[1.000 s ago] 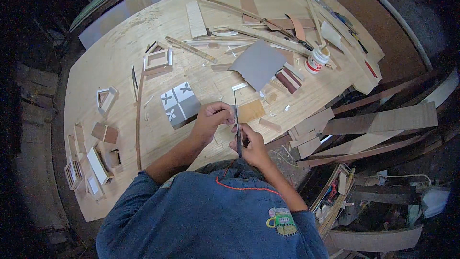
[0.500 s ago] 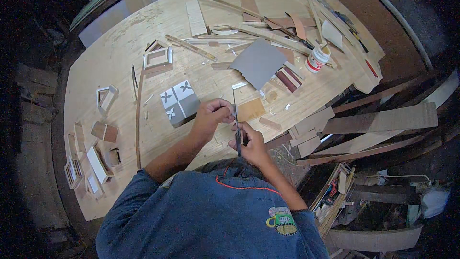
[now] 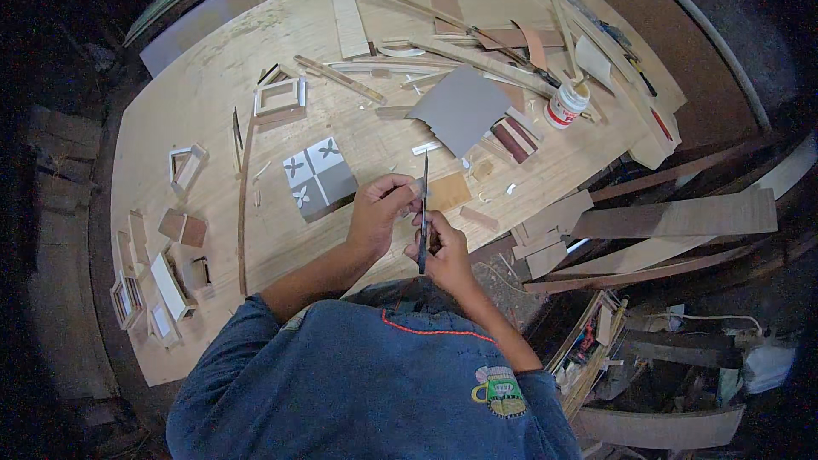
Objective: Cutting a small piece of gray material from a larger sheet using scissors.
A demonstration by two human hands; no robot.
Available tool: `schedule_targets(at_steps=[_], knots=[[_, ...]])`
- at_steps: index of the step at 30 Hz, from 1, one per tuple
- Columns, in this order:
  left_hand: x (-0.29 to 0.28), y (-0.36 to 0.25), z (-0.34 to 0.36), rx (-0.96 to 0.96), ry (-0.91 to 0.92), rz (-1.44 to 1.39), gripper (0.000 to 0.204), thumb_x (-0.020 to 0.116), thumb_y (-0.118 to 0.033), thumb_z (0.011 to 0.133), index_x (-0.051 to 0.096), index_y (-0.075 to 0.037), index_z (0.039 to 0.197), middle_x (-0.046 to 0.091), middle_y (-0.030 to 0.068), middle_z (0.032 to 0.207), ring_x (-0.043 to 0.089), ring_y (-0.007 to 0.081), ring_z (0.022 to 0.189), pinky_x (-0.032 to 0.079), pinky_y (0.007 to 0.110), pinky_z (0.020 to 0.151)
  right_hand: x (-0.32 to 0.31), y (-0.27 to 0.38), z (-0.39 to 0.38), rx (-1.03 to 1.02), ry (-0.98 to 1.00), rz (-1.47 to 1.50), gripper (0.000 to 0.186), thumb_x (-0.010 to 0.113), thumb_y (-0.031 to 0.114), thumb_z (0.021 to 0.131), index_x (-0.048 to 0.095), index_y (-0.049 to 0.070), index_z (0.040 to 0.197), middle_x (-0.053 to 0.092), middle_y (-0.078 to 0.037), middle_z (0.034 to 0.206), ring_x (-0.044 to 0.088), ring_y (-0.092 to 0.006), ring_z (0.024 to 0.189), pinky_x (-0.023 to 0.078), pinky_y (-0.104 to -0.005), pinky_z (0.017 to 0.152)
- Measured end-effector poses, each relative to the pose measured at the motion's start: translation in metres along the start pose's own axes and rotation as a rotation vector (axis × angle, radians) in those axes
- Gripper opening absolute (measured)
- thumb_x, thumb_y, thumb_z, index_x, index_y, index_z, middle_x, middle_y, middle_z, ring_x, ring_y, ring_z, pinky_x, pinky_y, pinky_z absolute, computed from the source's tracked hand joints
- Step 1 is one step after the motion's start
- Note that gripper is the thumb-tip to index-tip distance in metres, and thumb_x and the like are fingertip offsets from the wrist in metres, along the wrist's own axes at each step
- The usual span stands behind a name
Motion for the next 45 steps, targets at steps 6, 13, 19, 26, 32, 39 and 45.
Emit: schedule_targets(at_steps=[6,13,19,26,32,39,45], knots=[[0.0,-0.004,0.002,0.023,0.015,0.017,0.011,0.057,-0.007,0.074,0.06,0.002,0.08,0.058,0.0039,0.067,0.053,0.0086,0.062,0.043,0.021,0.06,0.0,0.006,0.0,0.03,0.007,0.048,0.037,0.072,0.011,0.064,0.05,0.005,0.094,0.045,0.003,0.059,0.04,-0.003,0.052,0.032,-0.0184,0.048],[-0.007,-0.008,0.007,0.08,0.075,0.113,0.01,0.057,-0.004,0.074,0.061,0.002,0.081,0.059,0.0048,0.071,0.055,0.0093,0.064,0.045,0.022,0.061,-0.009,0.003,0.0,0.028,0.091,-0.074,0.042,0.07,0.03,0.07,0.049,0.003,0.094,0.044,0.004,0.061,0.039,-0.0037,0.054,0.03,-0.0183,0.048],[-0.009,-0.02,0.007,0.135,0.148,0.213,0.01,0.057,-0.003,0.073,0.061,0.004,0.08,0.061,0.0046,0.072,0.055,0.0075,0.066,0.045,0.02,0.061,-0.012,0.014,0.001,0.044,0.129,-0.107,0.043,0.072,0.031,0.067,0.052,0.004,0.093,0.043,0.005,0.06,0.039,-0.0036,0.053,0.03,-0.0185,0.048],[-0.01,-0.028,0.006,0.142,0.173,0.266,0.01,0.057,-0.003,0.071,0.061,0.003,0.077,0.06,0.0037,0.07,0.054,0.0063,0.066,0.043,0.02,0.06,-0.012,0.017,0.0,0.056,0.131,-0.077,0.042,0.073,0.031,0.066,0.052,0.003,0.091,0.043,0.005,0.059,0.038,-0.0032,0.052,0.029,-0.0191,0.047],[-0.006,-0.033,0.004,0.09,0.25,0.362,0.01,0.056,-0.003,0.071,0.061,0.003,0.076,0.059,0.0029,0.067,0.053,0.0062,0.062,0.043,0.02,0.057,-0.014,0.019,0.001,-0.042,0.137,-0.162,0.044,0.073,0.033,0.065,0.051,0.004,0.09,0.044,0.005,0.058,0.039,-0.0033,0.052,0.029,-0.0193,0.046],[-0.009,-0.034,0.005,0.099,0.309,0.304,0.006,0.059,-0.003,0.072,0.061,0.002,0.075,0.059,0.0036,0.068,0.054,0.0077,0.062,0.042,0.02,0.058,-0.015,0.026,-0.001,-0.046,0.157,-0.161,0.045,0.073,0.033,0.064,0.051,0.004,0.09,0.044,0.004,0.058,0.041,-0.0032,0.053,0.029,-0.0189,0.046],[-0.012,-0.036,0.006,0.098,0.311,0.35,0.01,0.056,-0.003,0.071,0.061,0.004,0.076,0.059,0.0022,0.065,0.053,0.0058,0.06,0.043,0.02,0.056,-0.014,0.03,-0.004,0.017,0.136,-0.139,0.044,0.075,0.031,0.062,0.052,0.003,0.088,0.045,0.004,0.058,0.04,-0.0029,0.052,0.029,-0.0184,0.046]])
Point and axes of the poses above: each hand's wrist, its own z-axis towards the middle knuckle, its own x-axis out of the palm, y = z × x, the point moved 3 cm from there along z, towards the middle knuckle
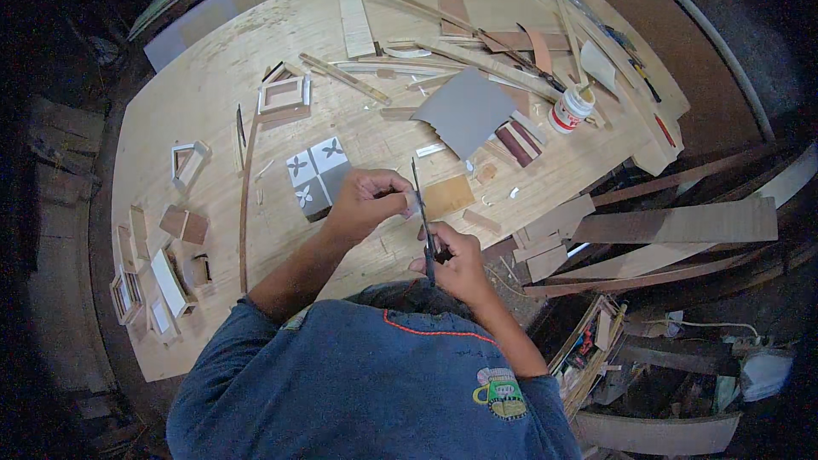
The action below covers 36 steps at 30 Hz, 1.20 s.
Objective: Cutting a small piece of gray material from a larger sheet using scissors.
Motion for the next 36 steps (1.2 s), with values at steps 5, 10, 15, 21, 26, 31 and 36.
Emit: schedule_targets(at_steps=[5,10,15,21,26,31,36], knots=[[-0.002,-0.006,0.0,-0.02,0.041,0.009,0.012,0.057,-0.004,0.069,0.061,0.004,0.076,0.058,0.0014,0.065,0.052,0.0056,0.06,0.042,0.02,0.055,-0.003,-0.001,-0.002,-0.054,-0.012,-0.016,0.037,0.076,0.016,0.06,0.054,0.002,0.085,0.037,0.002,0.053,0.033,-0.0046,0.048,0.027,-0.0218,0.043],[-0.006,-0.005,-0.001,-0.029,0.067,0.038,0.012,0.057,-0.004,0.069,0.061,0.004,0.076,0.059,0.0023,0.065,0.053,0.0061,0.061,0.042,0.02,0.055,-0.005,0.007,-0.001,-0.021,0.016,-0.049,0.035,0.076,0.016,0.06,0.055,0.001,0.084,0.039,0.001,0.052,0.033,-0.0048,0.047,0.027,-0.0222,0.043],[-0.007,-0.005,-0.001,0.01,0.1,0.003,0.012,0.058,-0.004,0.069,0.061,0.004,0.076,0.058,0.0025,0.064,0.053,0.0063,0.06,0.042,0.02,0.054,-0.008,0.008,-0.002,-0.03,0.019,-0.089,0.032,0.076,0.016,0.06,0.056,0.002,0.08,0.04,0.002,0.051,0.033,-0.0043,0.047,0.026,-0.0215,0.042],[-0.005,-0.002,-0.003,-0.081,0.077,-0.004,0.01,0.06,-0.005,0.069,0.062,0.003,0.075,0.059,0.0036,0.064,0.053,0.0065,0.059,0.042,0.02,0.054,-0.009,0.007,0.0,0.027,0.012,-0.079,0.028,0.076,0.016,0.061,0.057,0.003,0.078,0.039,0.004,0.051,0.033,-0.0032,0.048,0.025,-0.0204,0.042],[0.003,0.007,-0.005,-0.111,-0.013,-0.08,0.014,0.063,-0.009,0.072,0.062,0.004,0.076,0.058,0.0027,0.064,0.052,0.0059,0.059,0.041,0.018,0.054,-0.01,0.017,0.017,0.008,-0.382,0.218,0.031,0.07,0.005,0.067,0.051,0.003,0.091,0.051,0.003,0.067,0.044,-0.0023,0.06,0.036,-0.0167,0.052],[0.01,0.013,-0.008,-0.098,-0.003,-0.065,0.014,0.062,-0.01,0.074,0.062,0.004,0.077,0.059,0.0031,0.066,0.053,0.007,0.06,0.042,0.019,0.055,-0.01,0.018,0.024,0.096,-0.284,0.407,0.031,0.066,0.0,0.068,0.049,0.006,0.093,0.059,-0.002,0.076,0.054,-0.0051,0.068,0.042,-0.0174,0.058],[0.011,0.011,-0.009,-0.127,0.055,-0.082,0.014,0.061,-0.009,0.075,0.063,0.003,0.083,0.06,0.0039,0.071,0.053,0.008,0.063,0.043,0.02,0.06,-0.017,0.009,0.026,0.259,-0.228,0.583,0.032,0.066,0.001,0.066,0.049,0.009,0.091,0.055,0.001,0.073,0.049,-0.0051,0.059,0.038,-0.0172,0.048]])
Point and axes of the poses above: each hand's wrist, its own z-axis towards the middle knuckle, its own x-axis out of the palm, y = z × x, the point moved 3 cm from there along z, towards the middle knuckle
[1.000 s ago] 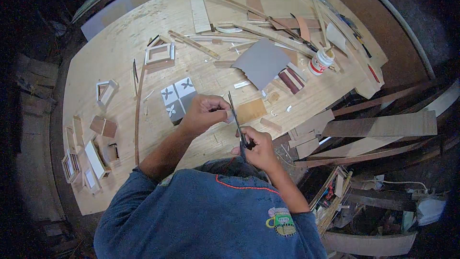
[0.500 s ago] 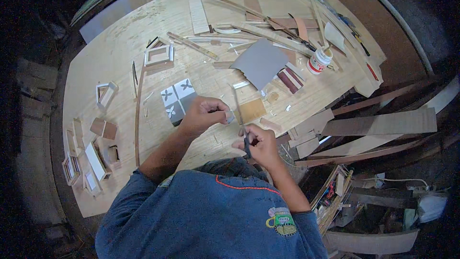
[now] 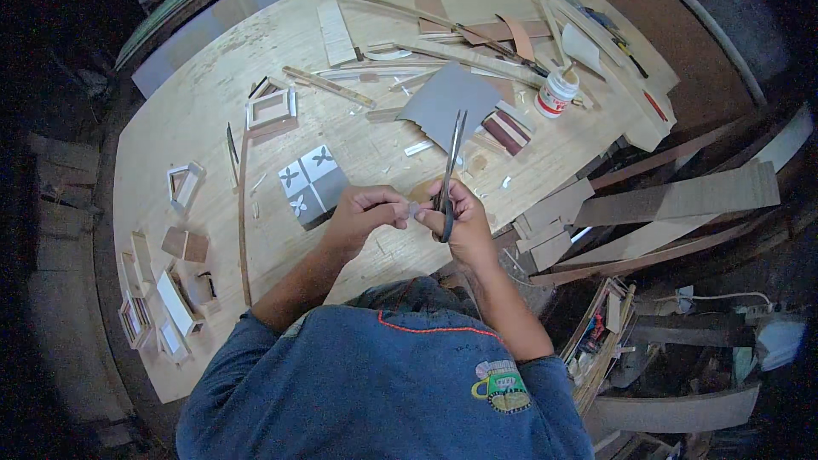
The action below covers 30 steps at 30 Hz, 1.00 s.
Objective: Cutting a small piece of gray material from a larger sheet using scissors.
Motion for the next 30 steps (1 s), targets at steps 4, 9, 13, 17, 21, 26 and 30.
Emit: schedule_targets(at_steps=[4,9,13,17,21,26,30], knots=[[0.004,-0.004,0.002,0.117,0.06,0.007,0.015,0.06,-0.006,0.076,0.062,0.001,0.089,0.056,0.0051,0.087,0.053,0.0098,0.078,0.043,0.023,0.071,0.006,-0.002,-0.002,0.171,0.109,0.221,0.032,0.067,0.003,0.064,0.05,0.011,0.09,0.052,0.003,0.072,0.047,-0.0047,0.056,0.033,-0.0156,0.042],[0.002,0.0,0.004,0.214,0.171,0.006,0.013,0.061,-0.007,0.077,0.061,0.001,0.087,0.051,0.0061,0.091,0.05,0.0123,0.086,0.041,0.023,0.074,0.004,-0.01,-0.001,0.291,0.206,0.321,0.032,0.068,0.006,0.063,0.05,0.011,0.09,0.05,0.004,0.073,0.045,-0.0039,0.055,0.031,-0.0138,0.04],[0.003,0.002,0.006,0.215,0.223,-0.029,0.01,0.062,-0.008,0.076,0.061,0.001,0.081,0.051,0.0058,0.087,0.05,0.0127,0.083,0.04,0.024,0.073,0.004,-0.016,-0.001,0.328,0.228,0.319,0.033,0.068,0.008,0.063,0.05,0.01,0.09,0.05,0.003,0.072,0.046,-0.0038,0.056,0.033,-0.0139,0.041],[-0.005,0.01,0.007,0.084,0.113,0.009,0.009,0.063,-0.007,0.074,0.06,0.001,0.077,0.052,0.005,0.085,0.051,0.0111,0.079,0.04,0.023,0.07,-0.003,-0.009,0.002,0.268,0.13,0.094,0.034,0.068,0.008,0.063,0.051,0.009,0.092,0.051,0.003,0.071,0.049,-0.0053,0.057,0.035,-0.0147,0.043],[-0.005,0.011,0.008,0.069,-0.022,0.008,0.005,0.061,-0.003,0.072,0.058,0.0,0.074,0.053,0.0025,0.078,0.05,0.0089,0.073,0.038,0.022,0.068,-0.007,-0.003,0.005,0.049,0.04,-0.051,0.035,0.069,0.007,0.064,0.051,0.01,0.094,0.056,0.0,0.072,0.051,-0.0056,0.059,0.037,-0.0177,0.045],[-0.008,0.019,0.01,0.018,-0.095,0.076,0.006,0.063,-0.005,0.071,0.059,-0.001,0.075,0.057,0.0005,0.071,0.05,0.0067,0.065,0.039,0.02,0.063,-0.006,-0.006,0.008,-0.043,0.062,-0.133,0.036,0.069,0.004,0.063,0.051,0.009,0.094,0.056,0.001,0.071,0.049,-0.005,0.057,0.037,-0.0177,0.047],[-0.007,0.02,0.01,-0.046,-0.121,0.064,0.01,0.065,-0.008,0.07,0.062,0.0,0.076,0.057,0.0004,0.07,0.052,0.0071,0.065,0.041,0.021,0.06,-0.01,-0.011,0.012,0.006,0.027,-0.09,0.035,0.07,0.003,0.063,0.051,0.008,0.093,0.057,0.0,0.072,0.051,-0.0053,0.059,0.038,-0.0178,0.05]])
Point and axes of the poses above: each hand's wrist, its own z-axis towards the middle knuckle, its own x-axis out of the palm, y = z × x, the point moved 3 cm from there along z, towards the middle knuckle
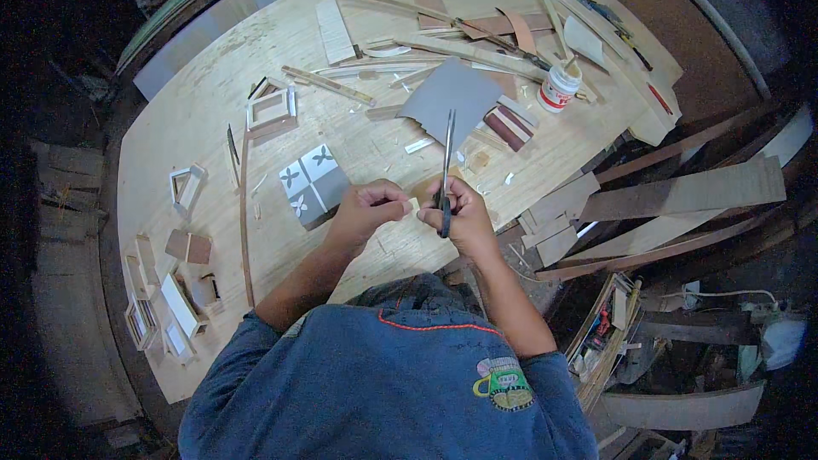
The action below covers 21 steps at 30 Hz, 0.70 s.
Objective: Cutting a small piece of gray material from a larger sheet using scissors.
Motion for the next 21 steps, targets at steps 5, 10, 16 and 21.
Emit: schedule_targets(at_steps=[5,10,16,21], knots=[[0.003,0.0,-0.002,-0.017,0.031,0.086,0.008,0.063,-0.005,0.071,0.059,0.0,0.076,0.057,0.0019,0.071,0.052,0.0075,0.065,0.042,0.021,0.061,-0.003,-0.007,0.005,-0.049,-0.017,0.039,0.035,0.069,0.003,0.063,0.051,0.01,0.091,0.056,0.001,0.07,0.047,-0.0049,0.055,0.035,-0.0172,0.046],[0.0,0.003,0.001,0.035,0.018,0.023,0.008,0.062,-0.005,0.072,0.059,0.0,0.078,0.058,0.0029,0.071,0.054,0.009,0.066,0.043,0.022,0.063,-0.001,-0.002,0.003,-0.045,0.001,-0.082,0.032,0.071,0.007,0.063,0.051,0.01,0.089,0.053,0.003,0.067,0.047,-0.0041,0.056,0.035,-0.0173,0.047],[-0.006,-0.003,0.001,-0.041,-0.082,-0.229,0.015,0.06,-0.01,0.074,0.059,0.002,0.083,0.06,0.0072,0.076,0.057,0.0111,0.065,0.045,0.023,0.061,0.0,-0.009,-0.017,-0.188,0.201,-0.378,0.031,0.073,0.019,0.065,0.054,0.006,0.087,0.042,0.005,0.059,0.039,-0.0045,0.054,0.033,-0.0196,0.049],[-0.004,-0.007,0.0,-0.088,-0.086,-0.255,0.017,0.059,-0.008,0.074,0.058,0.004,0.085,0.061,0.0087,0.077,0.059,0.0129,0.068,0.048,0.024,0.064,0.005,-0.011,-0.024,-0.074,0.281,-0.655,0.047,0.07,0.039,0.066,0.053,0.004,0.092,0.047,0.001,0.065,0.044,-0.0077,0.06,0.037,-0.0222,0.054]])
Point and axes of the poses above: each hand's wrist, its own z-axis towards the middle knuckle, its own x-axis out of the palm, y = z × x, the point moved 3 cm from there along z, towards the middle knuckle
